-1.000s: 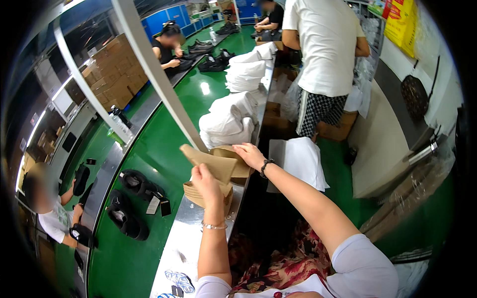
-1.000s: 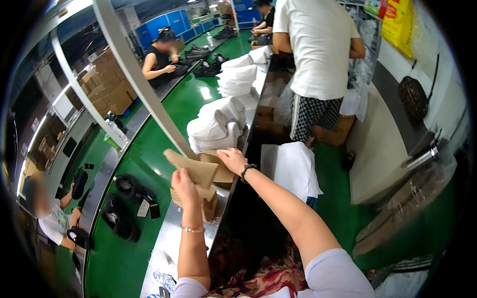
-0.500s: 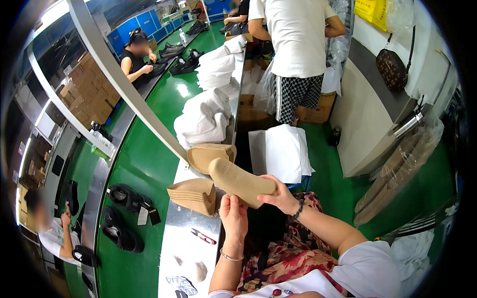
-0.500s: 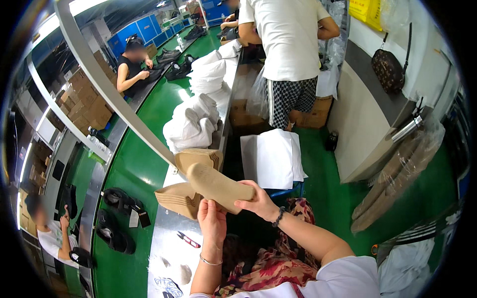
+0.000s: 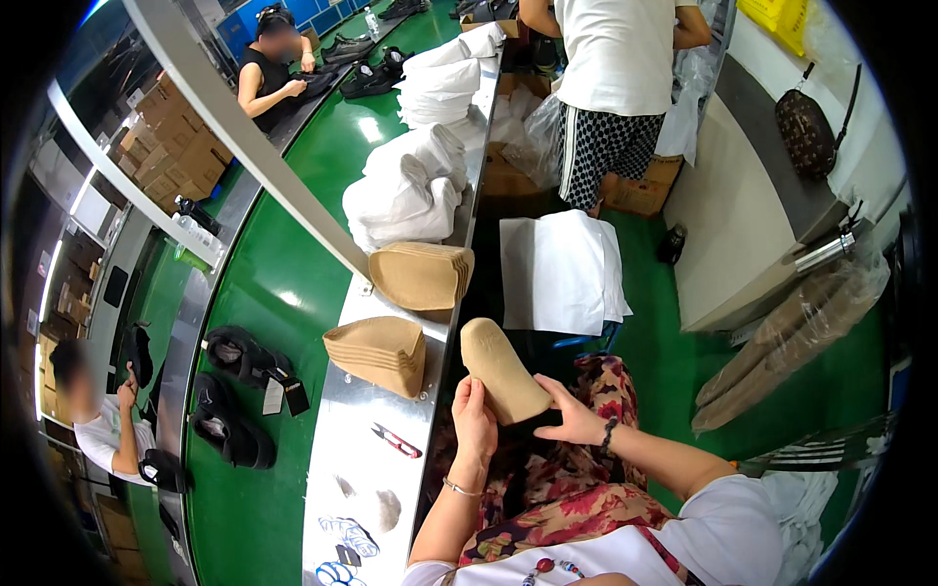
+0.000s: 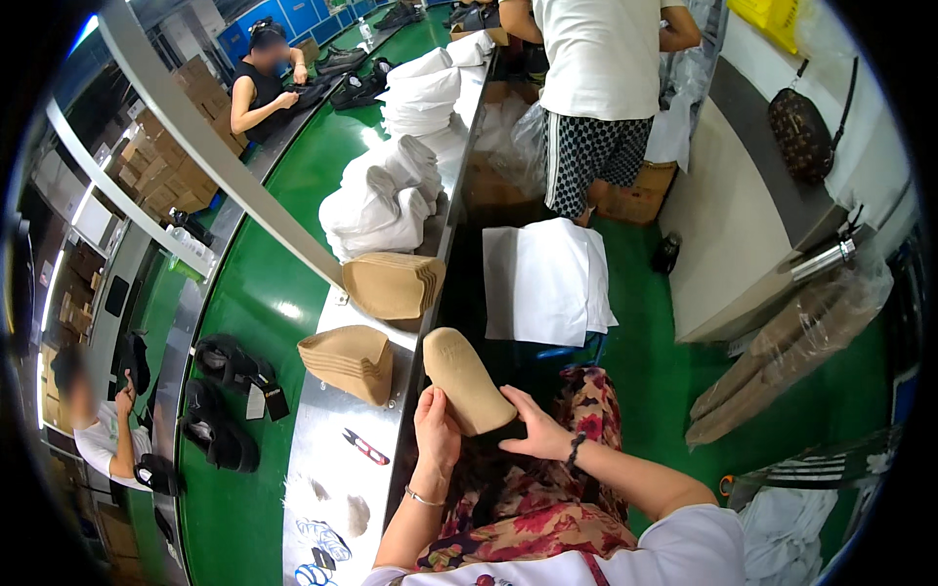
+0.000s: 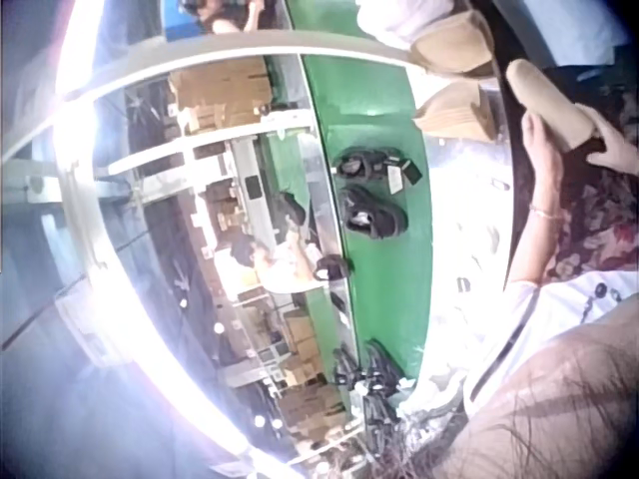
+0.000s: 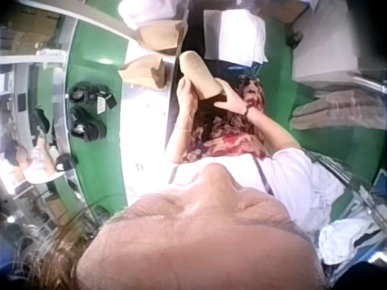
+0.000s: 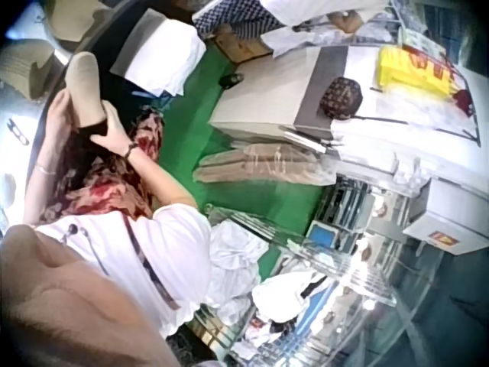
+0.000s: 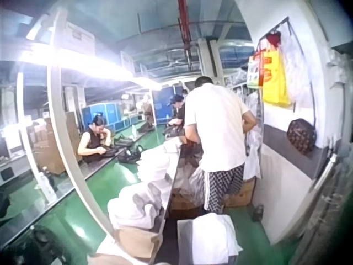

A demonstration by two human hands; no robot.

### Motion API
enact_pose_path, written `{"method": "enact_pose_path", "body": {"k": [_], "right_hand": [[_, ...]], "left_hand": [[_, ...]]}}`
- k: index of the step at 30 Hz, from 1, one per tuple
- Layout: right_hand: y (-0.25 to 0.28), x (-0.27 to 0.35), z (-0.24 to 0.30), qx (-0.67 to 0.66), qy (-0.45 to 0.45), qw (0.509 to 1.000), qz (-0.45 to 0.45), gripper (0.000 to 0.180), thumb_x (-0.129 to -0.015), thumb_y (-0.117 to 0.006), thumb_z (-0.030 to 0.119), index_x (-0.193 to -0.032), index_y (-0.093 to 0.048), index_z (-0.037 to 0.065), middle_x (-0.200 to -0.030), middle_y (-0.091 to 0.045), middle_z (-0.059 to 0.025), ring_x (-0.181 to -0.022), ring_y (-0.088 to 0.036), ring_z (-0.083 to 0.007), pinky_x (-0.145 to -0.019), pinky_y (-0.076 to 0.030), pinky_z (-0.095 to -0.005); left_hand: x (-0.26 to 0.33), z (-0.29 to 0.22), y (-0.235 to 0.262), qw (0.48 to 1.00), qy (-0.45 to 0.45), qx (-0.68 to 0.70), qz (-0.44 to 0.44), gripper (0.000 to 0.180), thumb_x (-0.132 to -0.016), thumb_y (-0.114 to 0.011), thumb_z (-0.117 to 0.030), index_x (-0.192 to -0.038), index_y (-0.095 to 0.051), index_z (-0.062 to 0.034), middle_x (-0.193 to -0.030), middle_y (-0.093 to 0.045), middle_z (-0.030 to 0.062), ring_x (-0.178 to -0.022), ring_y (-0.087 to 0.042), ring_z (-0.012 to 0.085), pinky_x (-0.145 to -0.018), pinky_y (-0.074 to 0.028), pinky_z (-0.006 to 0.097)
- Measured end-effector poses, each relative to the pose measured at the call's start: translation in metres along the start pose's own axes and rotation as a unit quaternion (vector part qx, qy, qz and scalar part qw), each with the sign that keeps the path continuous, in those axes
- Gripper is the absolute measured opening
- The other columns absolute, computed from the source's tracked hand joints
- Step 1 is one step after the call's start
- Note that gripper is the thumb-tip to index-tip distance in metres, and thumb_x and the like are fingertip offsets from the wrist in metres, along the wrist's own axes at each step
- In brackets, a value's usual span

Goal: The person wraps shoe molds in protective white paper and organizes them on a work surface, occasionally handing them to another person.

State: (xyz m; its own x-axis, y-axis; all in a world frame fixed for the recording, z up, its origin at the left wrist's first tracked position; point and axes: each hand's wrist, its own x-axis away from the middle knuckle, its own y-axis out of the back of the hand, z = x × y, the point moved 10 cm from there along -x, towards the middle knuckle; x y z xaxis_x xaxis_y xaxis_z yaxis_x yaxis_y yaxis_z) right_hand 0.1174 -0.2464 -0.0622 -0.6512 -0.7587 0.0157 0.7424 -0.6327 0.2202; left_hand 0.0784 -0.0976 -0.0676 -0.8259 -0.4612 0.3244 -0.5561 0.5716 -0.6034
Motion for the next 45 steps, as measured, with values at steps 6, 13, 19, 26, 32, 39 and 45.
{"method": "enact_pose_path", "body": {"k": [6,13,19,26,32,39,45], "right_hand": [[0.098,-0.074,-0.089,0.224,0.005,0.958,-0.18,0.036,-0.085,-0.055,0.018,-0.113,-0.053,-0.004,-0.12,-0.051,-0.0214,-0.112,-0.049,-0.0344,-0.095,-0.04,-0.0365],[0.137,-0.18,-0.182,0.435,-0.084,0.87,-0.214,0.047,-0.087,-0.051,0.031,-0.127,-0.047,0.009,-0.138,-0.031,-0.0218,-0.13,-0.025,-0.0383,-0.101,-0.025,-0.0543],[0.158,-0.211,-0.203,0.515,-0.108,0.826,-0.2,0.054,-0.086,-0.051,0.039,-0.135,-0.04,0.02,-0.144,-0.024,-0.0178,-0.134,-0.017,-0.0356,-0.105,-0.017,-0.0556],[0.192,-0.208,-0.219,0.533,-0.071,0.816,-0.21,0.039,-0.087,-0.051,0.027,-0.125,-0.05,0.018,-0.14,-0.035,-0.0117,-0.131,-0.028,-0.0313,-0.103,-0.021,-0.054],[0.212,-0.201,-0.233,0.512,-0.068,0.833,-0.198,0.038,-0.085,-0.052,0.021,-0.123,-0.052,0.015,-0.135,-0.04,-0.0115,-0.128,-0.032,-0.0308,-0.102,-0.02,-0.057],[0.276,-0.34,-0.028,0.484,0.052,0.827,-0.281,0.067,-0.078,-0.054,0.009,-0.14,-0.03,0.021,-0.123,-0.047,-0.0121,-0.114,-0.045,-0.0268,-0.092,-0.035,-0.0451],[0.342,-0.51,0.078,0.551,-0.073,0.816,-0.158,0.051,-0.083,-0.039,0.008,-0.132,-0.041,0.022,-0.115,-0.057,-0.0193,-0.106,-0.055,-0.0339,-0.087,-0.044,-0.0443]], "left_hand": [[-0.011,0.042,0.04,0.995,0.057,-0.062,-0.06,0.022,-0.094,-0.048,-0.018,-0.106,-0.054,-0.0002,-0.097,-0.059,0.0025,-0.089,-0.053,0.0112,-0.082,-0.04,0.024],[-0.024,0.077,0.059,0.983,0.115,-0.092,-0.105,0.022,-0.094,-0.049,-0.018,-0.104,-0.055,0.0008,-0.095,-0.059,0.0027,-0.086,-0.053,0.0106,-0.08,-0.041,0.023],[-0.039,0.096,0.074,0.971,0.152,-0.117,-0.144,0.019,-0.093,-0.049,-0.016,-0.1,-0.054,0.0007,-0.094,-0.059,0.0044,-0.087,-0.053,0.0124,-0.08,-0.041,0.025],[-0.053,0.106,0.071,0.962,0.172,-0.144,-0.154,0.022,-0.093,-0.052,-0.019,-0.102,-0.057,0.0002,-0.09,-0.059,0.0012,-0.081,-0.052,0.0086,-0.075,-0.041,0.021],[-0.065,0.114,0.075,0.958,0.181,-0.164,-0.148,0.024,-0.092,-0.052,-0.019,-0.104,-0.058,0.0008,-0.091,-0.059,0.0019,-0.082,-0.051,0.0086,-0.074,-0.041,0.021],[-0.057,0.117,0.087,0.958,0.189,-0.15,-0.154,0.022,-0.092,-0.052,-0.016,-0.104,-0.057,0.0015,-0.09,-0.06,0.003,-0.082,-0.053,0.0114,-0.076,-0.041,0.023],[-0.049,0.148,0.11,0.953,0.213,-0.127,-0.172,0.024,-0.091,-0.053,-0.018,-0.106,-0.056,0.0011,-0.092,-0.059,0.0049,-0.084,-0.052,0.0123,-0.077,-0.041,0.023]]}}
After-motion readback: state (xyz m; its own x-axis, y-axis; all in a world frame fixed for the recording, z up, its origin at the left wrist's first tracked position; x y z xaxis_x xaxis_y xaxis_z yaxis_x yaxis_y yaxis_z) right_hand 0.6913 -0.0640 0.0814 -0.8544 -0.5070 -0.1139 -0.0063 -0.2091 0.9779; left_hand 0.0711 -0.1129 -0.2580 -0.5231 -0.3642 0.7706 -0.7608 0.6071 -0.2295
